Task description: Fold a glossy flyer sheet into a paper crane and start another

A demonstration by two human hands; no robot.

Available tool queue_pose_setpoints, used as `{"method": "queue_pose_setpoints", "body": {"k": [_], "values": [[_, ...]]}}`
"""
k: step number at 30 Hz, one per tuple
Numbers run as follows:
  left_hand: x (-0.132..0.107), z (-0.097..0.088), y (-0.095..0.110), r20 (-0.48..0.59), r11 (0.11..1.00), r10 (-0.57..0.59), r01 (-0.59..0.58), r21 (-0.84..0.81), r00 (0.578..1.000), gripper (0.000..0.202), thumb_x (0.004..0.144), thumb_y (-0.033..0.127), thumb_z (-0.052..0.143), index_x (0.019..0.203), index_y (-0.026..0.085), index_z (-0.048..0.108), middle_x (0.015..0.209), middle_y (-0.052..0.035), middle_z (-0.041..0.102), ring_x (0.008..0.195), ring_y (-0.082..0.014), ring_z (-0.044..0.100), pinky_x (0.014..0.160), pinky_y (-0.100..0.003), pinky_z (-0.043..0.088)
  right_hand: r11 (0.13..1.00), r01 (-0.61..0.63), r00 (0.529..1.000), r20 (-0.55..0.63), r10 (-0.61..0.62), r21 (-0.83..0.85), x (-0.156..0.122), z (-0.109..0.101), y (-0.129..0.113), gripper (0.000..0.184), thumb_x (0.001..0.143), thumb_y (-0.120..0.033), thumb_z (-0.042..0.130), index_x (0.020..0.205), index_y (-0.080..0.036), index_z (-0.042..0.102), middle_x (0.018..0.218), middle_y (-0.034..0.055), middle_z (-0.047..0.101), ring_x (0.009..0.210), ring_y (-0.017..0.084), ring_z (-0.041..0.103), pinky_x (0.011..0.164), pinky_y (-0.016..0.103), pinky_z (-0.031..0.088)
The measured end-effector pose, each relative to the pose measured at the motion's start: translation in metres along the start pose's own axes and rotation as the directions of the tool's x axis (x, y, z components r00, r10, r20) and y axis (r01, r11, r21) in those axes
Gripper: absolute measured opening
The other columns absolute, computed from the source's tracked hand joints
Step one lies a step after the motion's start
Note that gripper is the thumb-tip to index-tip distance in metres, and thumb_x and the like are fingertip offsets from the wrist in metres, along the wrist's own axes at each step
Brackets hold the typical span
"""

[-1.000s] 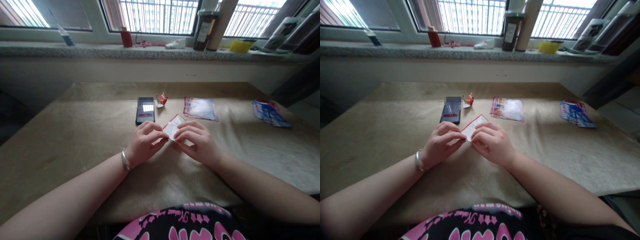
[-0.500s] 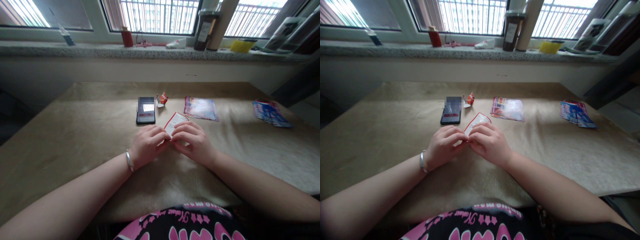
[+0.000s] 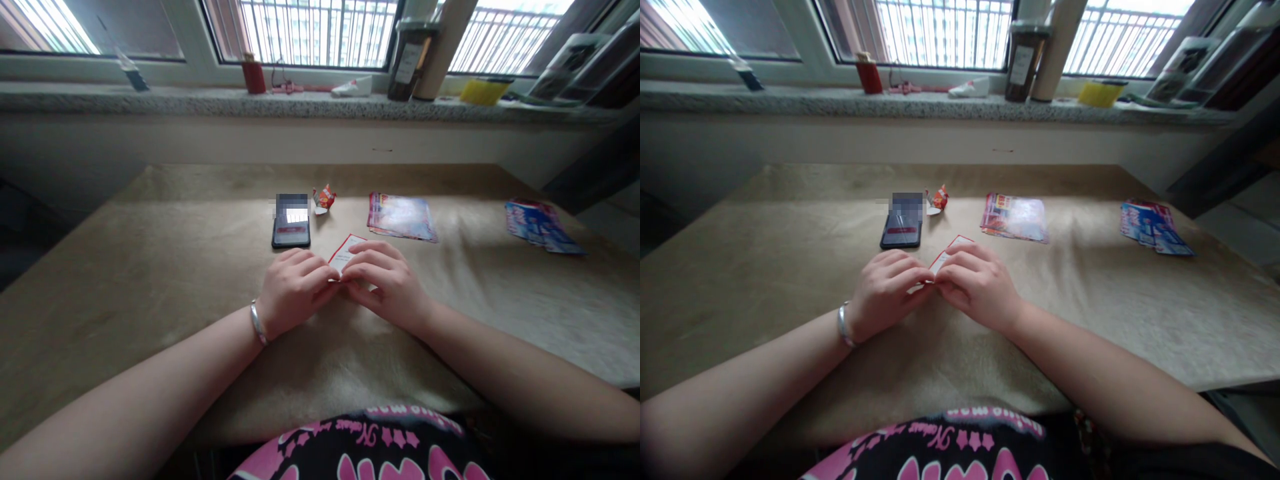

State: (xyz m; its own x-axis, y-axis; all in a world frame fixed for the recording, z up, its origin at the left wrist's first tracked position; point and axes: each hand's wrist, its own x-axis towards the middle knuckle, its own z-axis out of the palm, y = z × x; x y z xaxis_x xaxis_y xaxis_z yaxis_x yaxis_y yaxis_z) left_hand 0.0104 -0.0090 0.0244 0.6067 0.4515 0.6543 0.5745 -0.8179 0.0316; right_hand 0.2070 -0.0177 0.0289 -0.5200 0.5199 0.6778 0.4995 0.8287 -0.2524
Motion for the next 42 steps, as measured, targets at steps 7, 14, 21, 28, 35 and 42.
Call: {"method": "queue_pose_setpoints", "body": {"k": [7, 14, 21, 28, 35, 42], "values": [[-0.0009, -0.0019, 0.0010, 0.045, 1.000, 0.015, -0.014, -0.009, 0.999, 0.014, 0.083, 0.024, 0.053, 0.071, 0.019, 0.058, 0.071, -0.0005, 0.061, 0.069, -0.0138, 0.050, 0.070, -0.028, 0.041, 1.000, 0.005, 1.000, 0.020, -0.005, 0.006, 0.0018, -0.0002, -0.0020, 0.008, 0.077, -0.016, 0.057, 0.080, -0.023, 0.060, 0.081, -0.0004, 0.067, 0.097, 0.019, 0.056, 0.089, 0.037, 0.045], [0.0001, -0.0006, 0.0019, 0.040, 0.998, 0.057, -0.056, -0.025, 0.998, 0.013, 0.082, 0.022, 0.053, 0.070, 0.019, 0.057, 0.070, 0.0008, 0.060, 0.068, -0.0134, 0.048, 0.075, -0.029, 0.042, 0.999, 0.005, 0.998, 0.064, -0.007, 0.033, 0.0035, -0.0019, -0.0013, 0.007, 0.077, -0.017, 0.056, 0.075, -0.022, 0.060, 0.078, 0.0000, 0.066, 0.093, 0.018, 0.057, 0.086, 0.034, 0.045], [0.0004, -0.0011, 0.0010, 0.040, 0.998, 0.048, -0.047, -0.042, 0.998, 0.013, 0.082, 0.021, 0.052, 0.071, 0.019, 0.058, 0.070, 0.0004, 0.060, 0.067, -0.0130, 0.048, 0.074, -0.028, 0.043, 1.000, -0.021, 0.998, 0.063, 0.022, -0.012, 0.0020, -0.0007, 0.0001, 0.008, 0.077, -0.015, 0.055, 0.074, -0.022, 0.058, 0.079, -0.0007, 0.068, 0.092, 0.017, 0.058, 0.086, 0.034, 0.044], [-0.0005, -0.0008, -0.0015, 0.023, 0.998, 0.044, -0.043, -0.046, 0.999, 0.014, 0.083, 0.022, 0.051, 0.071, 0.020, 0.059, 0.069, 0.0000, 0.060, 0.068, -0.0130, 0.049, 0.074, -0.028, 0.044, 0.996, -0.034, 0.996, 0.075, 0.040, -0.079, 0.0003, -0.0002, 0.0014, 0.007, 0.078, -0.018, 0.056, 0.074, -0.023, 0.059, 0.081, -0.0011, 0.068, 0.095, 0.018, 0.058, 0.087, 0.034, 0.043], [-0.0012, 0.0015, -0.0030, 0.026, 0.998, 0.039, -0.038, -0.050, 0.999, 0.012, 0.082, 0.021, 0.053, 0.071, 0.019, 0.059, 0.070, -0.0001, 0.060, 0.069, -0.0136, 0.049, 0.074, -0.029, 0.044, 0.994, -0.034, 0.996, 0.078, 0.043, -0.108, -0.0007, -0.0009, 0.0026, 0.007, 0.078, -0.017, 0.057, 0.074, -0.022, 0.060, 0.082, -0.0011, 0.068, 0.097, 0.018, 0.058, 0.087, 0.035, 0.043], [-0.0020, 0.0013, -0.0033, 0.047, 0.998, 0.036, -0.033, -0.049, 0.998, 0.013, 0.082, 0.022, 0.052, 0.071, 0.020, 0.058, 0.071, -0.0002, 0.059, 0.070, -0.0134, 0.049, 0.076, -0.029, 0.043, 0.992, -0.037, 0.996, 0.082, 0.047, -0.119, 0.0000, -0.0013, 0.0024, 0.007, 0.076, -0.016, 0.057, 0.074, -0.023, 0.060, 0.083, -0.0011, 0.068, 0.096, 0.018, 0.058, 0.087, 0.035, 0.043]]}}
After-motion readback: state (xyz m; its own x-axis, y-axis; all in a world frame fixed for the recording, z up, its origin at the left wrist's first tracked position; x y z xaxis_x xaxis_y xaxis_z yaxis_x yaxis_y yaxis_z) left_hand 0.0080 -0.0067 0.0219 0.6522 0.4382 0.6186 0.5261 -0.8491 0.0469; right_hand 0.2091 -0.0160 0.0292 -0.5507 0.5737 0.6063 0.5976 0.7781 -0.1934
